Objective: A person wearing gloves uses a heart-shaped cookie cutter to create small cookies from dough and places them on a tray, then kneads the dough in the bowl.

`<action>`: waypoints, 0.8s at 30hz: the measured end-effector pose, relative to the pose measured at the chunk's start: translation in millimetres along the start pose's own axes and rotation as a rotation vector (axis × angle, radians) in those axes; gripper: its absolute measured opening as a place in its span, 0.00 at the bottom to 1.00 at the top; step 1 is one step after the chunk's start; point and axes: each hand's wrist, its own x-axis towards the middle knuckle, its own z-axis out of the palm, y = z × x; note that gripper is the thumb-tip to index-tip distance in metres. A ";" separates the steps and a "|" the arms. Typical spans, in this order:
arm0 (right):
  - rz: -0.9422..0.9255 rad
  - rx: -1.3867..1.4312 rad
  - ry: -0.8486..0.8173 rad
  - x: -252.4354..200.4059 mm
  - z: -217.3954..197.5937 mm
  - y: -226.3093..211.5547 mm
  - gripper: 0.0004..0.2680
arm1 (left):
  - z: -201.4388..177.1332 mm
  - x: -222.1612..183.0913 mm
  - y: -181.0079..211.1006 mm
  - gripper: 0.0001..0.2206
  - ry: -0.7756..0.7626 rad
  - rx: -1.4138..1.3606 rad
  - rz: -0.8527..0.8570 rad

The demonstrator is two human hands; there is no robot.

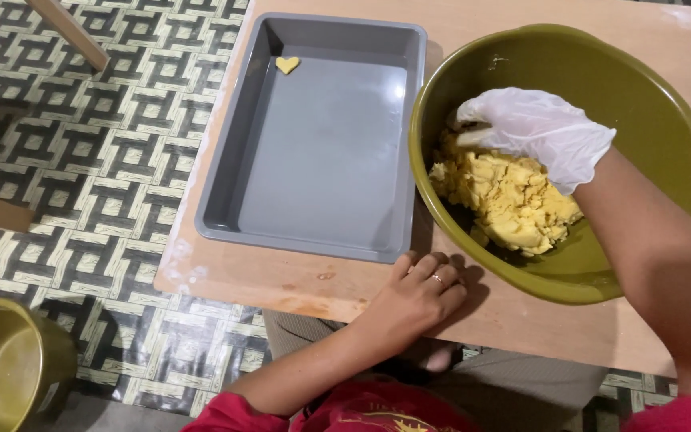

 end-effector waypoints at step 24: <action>-0.117 -0.349 -0.158 21.3 17.5 6.0 0.13 | -23.5 9.0 2.6 0.05 0.190 -0.050 -0.008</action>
